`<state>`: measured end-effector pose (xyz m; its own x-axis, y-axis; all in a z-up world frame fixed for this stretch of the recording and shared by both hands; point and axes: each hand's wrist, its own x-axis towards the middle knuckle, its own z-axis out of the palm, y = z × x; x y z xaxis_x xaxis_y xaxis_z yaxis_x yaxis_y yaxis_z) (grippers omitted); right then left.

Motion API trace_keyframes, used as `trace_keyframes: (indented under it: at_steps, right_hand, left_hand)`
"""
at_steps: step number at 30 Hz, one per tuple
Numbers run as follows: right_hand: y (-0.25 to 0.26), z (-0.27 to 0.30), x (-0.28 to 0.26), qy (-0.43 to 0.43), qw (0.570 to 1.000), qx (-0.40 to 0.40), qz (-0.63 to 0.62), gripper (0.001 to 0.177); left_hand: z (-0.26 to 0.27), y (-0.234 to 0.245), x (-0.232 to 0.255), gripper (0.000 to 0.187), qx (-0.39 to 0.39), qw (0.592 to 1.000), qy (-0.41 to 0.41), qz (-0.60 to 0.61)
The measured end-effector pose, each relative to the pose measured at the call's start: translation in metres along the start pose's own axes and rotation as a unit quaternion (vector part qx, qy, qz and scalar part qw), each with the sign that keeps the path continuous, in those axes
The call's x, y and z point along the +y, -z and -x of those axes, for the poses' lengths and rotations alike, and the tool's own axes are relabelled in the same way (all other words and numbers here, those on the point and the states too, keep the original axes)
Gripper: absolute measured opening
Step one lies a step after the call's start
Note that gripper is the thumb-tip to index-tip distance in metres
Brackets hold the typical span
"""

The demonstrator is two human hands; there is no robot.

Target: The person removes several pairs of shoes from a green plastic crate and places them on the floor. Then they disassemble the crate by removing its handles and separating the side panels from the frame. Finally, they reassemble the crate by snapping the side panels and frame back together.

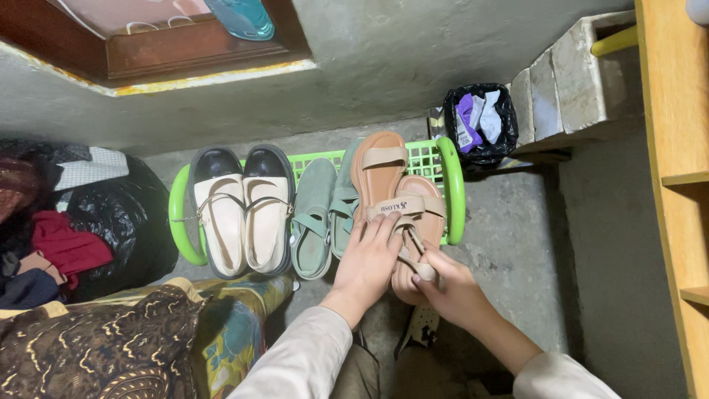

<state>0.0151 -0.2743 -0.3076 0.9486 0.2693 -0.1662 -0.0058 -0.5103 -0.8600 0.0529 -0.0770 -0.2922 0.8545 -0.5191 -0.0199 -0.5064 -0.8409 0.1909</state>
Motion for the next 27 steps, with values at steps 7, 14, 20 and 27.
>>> trace_keyframes:
  at_steps: [7, 14, 20, 27]
  right_hand:
    - [-0.004, -0.019, -0.064, -0.101, 0.994, 0.003, -0.039, 0.026]
    - [0.027, -0.005, -0.085, -0.092, 0.989, 0.110, -0.043, 0.019]
    - [0.077, 0.009, -0.100, -0.002, 0.982, 0.145, -0.119, 0.018]
    - [0.130, 0.014, -0.113, 0.064, 0.973, 0.218, 0.042, 0.014]
  left_hand:
    - [-0.004, 0.034, -0.015, 0.048, 0.009, 0.992, 0.064, 0.105]
    - [-0.016, 0.064, 0.003, 0.027, 0.122, 0.971, 0.010, 0.203]
    - [-0.046, 0.111, 0.020, 0.022, 0.151, 0.961, -0.036, 0.228]
    - [-0.076, 0.129, 0.052, 0.023, 0.205, 0.943, -0.054, 0.254]
